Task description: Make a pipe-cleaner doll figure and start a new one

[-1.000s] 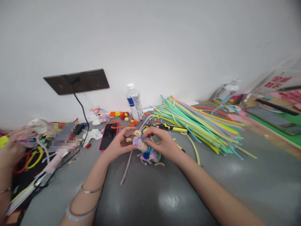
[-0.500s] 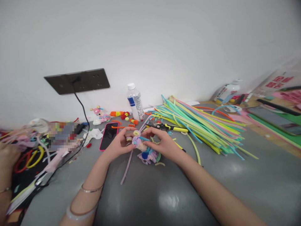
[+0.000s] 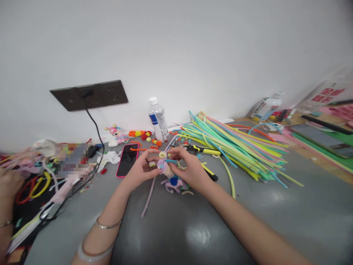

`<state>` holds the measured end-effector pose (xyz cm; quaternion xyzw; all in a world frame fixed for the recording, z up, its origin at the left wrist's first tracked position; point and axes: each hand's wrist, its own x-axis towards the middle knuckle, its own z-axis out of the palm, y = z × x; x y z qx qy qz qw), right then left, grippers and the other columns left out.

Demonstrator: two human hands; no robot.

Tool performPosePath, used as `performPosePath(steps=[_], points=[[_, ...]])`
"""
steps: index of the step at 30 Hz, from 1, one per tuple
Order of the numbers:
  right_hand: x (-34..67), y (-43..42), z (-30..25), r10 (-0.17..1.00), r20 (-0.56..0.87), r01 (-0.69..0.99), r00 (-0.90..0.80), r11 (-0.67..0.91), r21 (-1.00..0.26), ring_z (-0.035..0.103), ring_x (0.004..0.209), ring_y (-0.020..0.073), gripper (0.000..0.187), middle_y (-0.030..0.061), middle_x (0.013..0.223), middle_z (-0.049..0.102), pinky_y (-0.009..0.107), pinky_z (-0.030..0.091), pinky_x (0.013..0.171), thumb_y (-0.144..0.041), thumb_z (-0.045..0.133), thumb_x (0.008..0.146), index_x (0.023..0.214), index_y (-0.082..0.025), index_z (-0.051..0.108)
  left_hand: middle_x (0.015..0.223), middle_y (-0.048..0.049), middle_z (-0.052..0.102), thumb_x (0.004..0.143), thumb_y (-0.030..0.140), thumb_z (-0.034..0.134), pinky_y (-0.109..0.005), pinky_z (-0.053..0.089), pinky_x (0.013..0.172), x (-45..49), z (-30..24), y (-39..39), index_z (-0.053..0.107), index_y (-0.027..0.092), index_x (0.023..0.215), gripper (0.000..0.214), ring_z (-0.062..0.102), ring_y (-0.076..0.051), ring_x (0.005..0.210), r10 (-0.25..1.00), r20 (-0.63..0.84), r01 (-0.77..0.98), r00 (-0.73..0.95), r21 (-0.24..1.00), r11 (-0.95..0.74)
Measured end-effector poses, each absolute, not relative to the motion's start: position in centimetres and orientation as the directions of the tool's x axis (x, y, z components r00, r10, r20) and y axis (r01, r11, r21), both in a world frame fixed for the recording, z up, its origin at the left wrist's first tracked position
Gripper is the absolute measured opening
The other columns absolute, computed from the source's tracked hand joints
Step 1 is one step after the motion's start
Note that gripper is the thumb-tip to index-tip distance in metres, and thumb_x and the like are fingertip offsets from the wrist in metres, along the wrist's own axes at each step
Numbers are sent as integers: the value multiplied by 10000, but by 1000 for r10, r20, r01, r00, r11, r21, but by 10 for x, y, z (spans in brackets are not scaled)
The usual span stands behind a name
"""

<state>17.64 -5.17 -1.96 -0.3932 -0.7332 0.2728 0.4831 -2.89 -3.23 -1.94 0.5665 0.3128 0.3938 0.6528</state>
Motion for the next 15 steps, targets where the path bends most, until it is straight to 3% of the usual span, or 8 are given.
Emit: performPosePath(steps=[6, 15], points=[[179, -51, -23, 765, 605, 440, -221, 632, -638, 672, 860, 190, 257, 45, 939, 695, 307, 530, 791, -106, 591, 841, 1061, -234, 556, 956, -41, 712, 739, 234, 805, -272, 494, 758, -25, -20, -33, 526, 221, 1160, 505, 668, -169, 816, 884, 32, -165, 467, 985, 51], [178, -49, -23, 817, 539, 346, -206, 576, -741, 653, 855, 178, 177, 37, 939, 674, 308, 525, 795, -162, 616, 861, 1015, -229, 563, 953, -37, 708, 703, 225, 829, -246, 489, 734, -24, -17, -34, 521, 211, 1179, 568, 664, -153, 803, 899, -22, -188, 437, 975, 116]])
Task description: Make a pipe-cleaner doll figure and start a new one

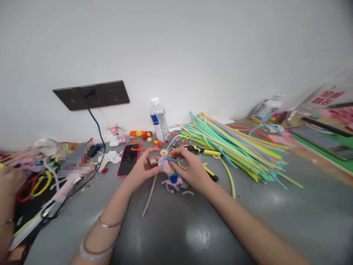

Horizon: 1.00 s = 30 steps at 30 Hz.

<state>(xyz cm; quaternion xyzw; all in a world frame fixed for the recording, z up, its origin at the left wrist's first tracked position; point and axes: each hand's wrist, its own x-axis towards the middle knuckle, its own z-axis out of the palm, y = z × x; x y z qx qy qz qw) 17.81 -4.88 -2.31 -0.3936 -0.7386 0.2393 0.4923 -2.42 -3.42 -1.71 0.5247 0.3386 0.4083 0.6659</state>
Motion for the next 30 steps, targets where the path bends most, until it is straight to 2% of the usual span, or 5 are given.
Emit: performPosePath(steps=[5, 9, 17, 24, 30], points=[[185, -46, -20, 831, 502, 295, -240, 555, -778, 625, 906, 187, 169, 56, 1009, 632, 314, 507, 772, -187, 639, 860, 993, -225, 541, 935, -31, 709, 672, 238, 847, -245, 479, 727, -21, -19, -35, 537, 209, 1175, 591, 653, -151, 787, 911, -69, -220, 407, 960, 171], [189, -45, -16, 721, 631, 373, -287, 691, -620, 601, 1013, 214, 111, 67, 1030, 611, 370, 465, 873, -137, 603, 875, 825, -227, 562, 931, -22, 704, 657, 256, 853, -248, 469, 737, -18, -19, -36, 561, 206, 1149, 574, 638, -150, 794, 928, -71, -251, 366, 953, 172], [189, -48, -17, 624, 721, 640, -300, 692, -334, 638, 928, 196, 87, 43, 1015, 683, 372, 356, 794, -168, 637, 896, 843, -235, 627, 906, -21, 694, 648, 257, 858, -250, 466, 732, -17, -21, -38, 539, 198, 1157, 603, 625, -143, 773, 930, -89, -240, 356, 953, 183], [189, -50, -15, 585, 725, 644, -362, 720, -259, 624, 911, 179, 119, 37, 1020, 694, 381, 340, 811, -186, 584, 938, 849, -251, 630, 857, -5, 689, 664, 277, 851, -243, 465, 714, -17, -22, -39, 564, 211, 1159, 576, 626, -143, 754, 922, -76, -223, 380, 959, 172], [188, -49, -14, 595, 695, 604, -404, 744, -286, 615, 925, 190, 131, 49, 1001, 691, 378, 348, 819, -162, 513, 960, 877, -241, 575, 840, -6, 665, 681, 291, 842, -246, 452, 695, -17, -20, -39, 582, 203, 1140, 535, 602, -141, 729, 918, -51, -199, 393, 970, 139]])
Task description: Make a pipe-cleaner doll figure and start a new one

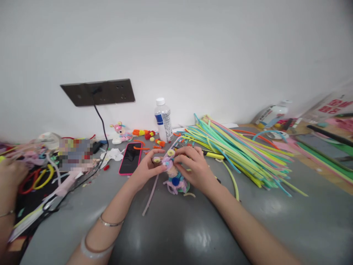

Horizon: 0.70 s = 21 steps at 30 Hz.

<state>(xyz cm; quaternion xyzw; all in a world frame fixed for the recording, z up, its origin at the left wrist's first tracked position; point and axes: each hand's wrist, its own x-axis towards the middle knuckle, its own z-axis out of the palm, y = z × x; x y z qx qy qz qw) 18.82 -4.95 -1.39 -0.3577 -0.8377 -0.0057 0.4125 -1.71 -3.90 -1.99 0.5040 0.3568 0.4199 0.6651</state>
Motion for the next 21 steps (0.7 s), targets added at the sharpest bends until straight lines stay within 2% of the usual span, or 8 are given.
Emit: performPosePath(steps=[8, 15, 21], points=[[189, -51, -11, 590, 674, 588, -445, 760, -277, 588, 815, 177, 133, 18, 869, 697, 361, 323, 812, -137, 461, 974, 897, -229, 519, 794, 5, 643, 698, 305, 830, -233, 438, 666, -17, -20, -39, 571, 201, 1121, 507, 579, -128, 689, 902, -40, -173, 430, 977, 125], [188, -53, -10, 591, 678, 606, -436, 750, -265, 590, 875, 191, 126, 47, 937, 685, 368, 323, 821, -139, 441, 981, 927, -226, 515, 796, 6, 627, 706, 319, 826, -234, 429, 675, -18, -21, -40, 567, 200, 1136, 516, 552, -125, 701, 891, -40, -166, 452, 978, 128], [189, -53, -12, 568, 701, 553, -432, 780, -292, 600, 881, 188, 120, 47, 922, 663, 357, 345, 814, -118, 460, 964, 926, -222, 506, 809, 10, 618, 720, 313, 819, -217, 421, 684, -18, -23, -40, 573, 198, 1149, 508, 535, -108, 718, 883, -48, -185, 468, 971, 151]])
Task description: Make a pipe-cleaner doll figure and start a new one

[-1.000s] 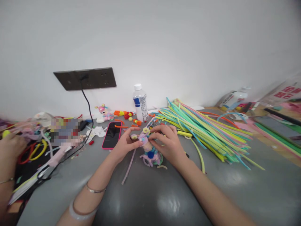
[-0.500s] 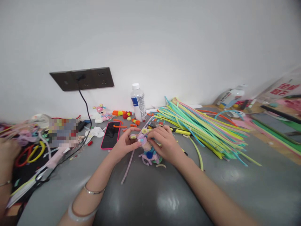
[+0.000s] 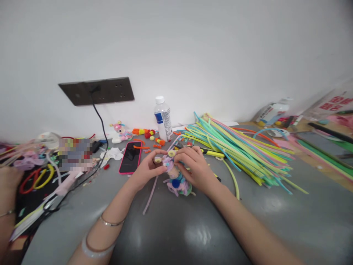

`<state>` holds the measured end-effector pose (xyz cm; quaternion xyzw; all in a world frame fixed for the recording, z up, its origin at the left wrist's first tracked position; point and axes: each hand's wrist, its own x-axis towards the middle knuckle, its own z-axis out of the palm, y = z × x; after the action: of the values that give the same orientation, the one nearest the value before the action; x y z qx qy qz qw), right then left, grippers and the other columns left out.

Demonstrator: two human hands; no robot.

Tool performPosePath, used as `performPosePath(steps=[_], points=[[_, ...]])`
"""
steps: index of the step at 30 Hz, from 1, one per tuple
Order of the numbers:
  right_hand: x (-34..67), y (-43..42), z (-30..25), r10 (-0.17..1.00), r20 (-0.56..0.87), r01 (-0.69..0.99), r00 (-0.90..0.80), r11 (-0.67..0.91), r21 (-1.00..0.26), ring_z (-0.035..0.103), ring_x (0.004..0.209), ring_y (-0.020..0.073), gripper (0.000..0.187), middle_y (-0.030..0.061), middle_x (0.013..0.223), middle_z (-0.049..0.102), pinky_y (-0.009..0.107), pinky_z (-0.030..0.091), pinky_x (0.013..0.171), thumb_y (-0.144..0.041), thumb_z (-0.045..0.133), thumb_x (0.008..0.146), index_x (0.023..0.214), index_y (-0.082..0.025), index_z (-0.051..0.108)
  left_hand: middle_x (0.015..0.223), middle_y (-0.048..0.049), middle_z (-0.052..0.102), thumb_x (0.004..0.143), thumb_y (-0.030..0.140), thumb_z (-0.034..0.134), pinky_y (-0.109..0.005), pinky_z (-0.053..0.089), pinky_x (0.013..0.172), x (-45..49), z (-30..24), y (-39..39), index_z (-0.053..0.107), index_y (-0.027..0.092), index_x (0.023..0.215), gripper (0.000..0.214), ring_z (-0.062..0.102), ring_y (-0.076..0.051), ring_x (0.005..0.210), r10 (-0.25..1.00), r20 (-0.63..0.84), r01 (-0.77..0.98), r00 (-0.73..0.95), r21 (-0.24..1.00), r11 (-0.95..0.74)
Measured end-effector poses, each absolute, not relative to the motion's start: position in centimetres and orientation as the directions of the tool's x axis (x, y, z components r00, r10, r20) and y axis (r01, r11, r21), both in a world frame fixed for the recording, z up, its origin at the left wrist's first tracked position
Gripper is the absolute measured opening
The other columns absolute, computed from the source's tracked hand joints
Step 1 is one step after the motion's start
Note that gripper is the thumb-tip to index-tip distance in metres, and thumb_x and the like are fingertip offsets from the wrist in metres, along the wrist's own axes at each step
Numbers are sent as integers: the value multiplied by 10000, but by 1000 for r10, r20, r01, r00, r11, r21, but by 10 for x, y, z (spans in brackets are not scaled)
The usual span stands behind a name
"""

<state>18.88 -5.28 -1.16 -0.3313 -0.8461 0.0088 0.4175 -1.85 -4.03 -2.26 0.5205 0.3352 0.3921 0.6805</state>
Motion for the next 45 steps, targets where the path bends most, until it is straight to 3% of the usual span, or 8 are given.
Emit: performPosePath(steps=[12, 35, 45], points=[[191, -51, -12, 506, 724, 506, -469, 826, -250, 582, 908, 173, 125, 58, 976, 631, 346, 360, 822, -103, 479, 957, 954, -223, 511, 881, -3, 626, 687, 264, 839, -218, 434, 689, -17, -21, -42, 601, 207, 1034, 424, 576, -124, 773, 897, -27, -267, 442, 950, 160], [182, -55, -11, 662, 710, 549, -242, 696, -462, 636, 895, 188, 75, 22, 903, 665, 365, 359, 814, -184, 650, 881, 872, -231, 592, 804, 30, 557, 606, 310, 881, -206, 457, 606, -10, -14, -44, 570, 190, 935, 468, 522, -98, 682, 947, -59, -290, 317, 944, 156], [179, -57, -8, 641, 736, 598, -217, 683, -419, 641, 859, 178, 63, 16, 890, 672, 356, 351, 789, -171, 642, 874, 864, -225, 611, 821, 29, 568, 606, 305, 876, -205, 439, 627, -11, -15, -43, 559, 199, 933, 468, 527, -101, 702, 951, -44, -280, 307, 950, 135]])
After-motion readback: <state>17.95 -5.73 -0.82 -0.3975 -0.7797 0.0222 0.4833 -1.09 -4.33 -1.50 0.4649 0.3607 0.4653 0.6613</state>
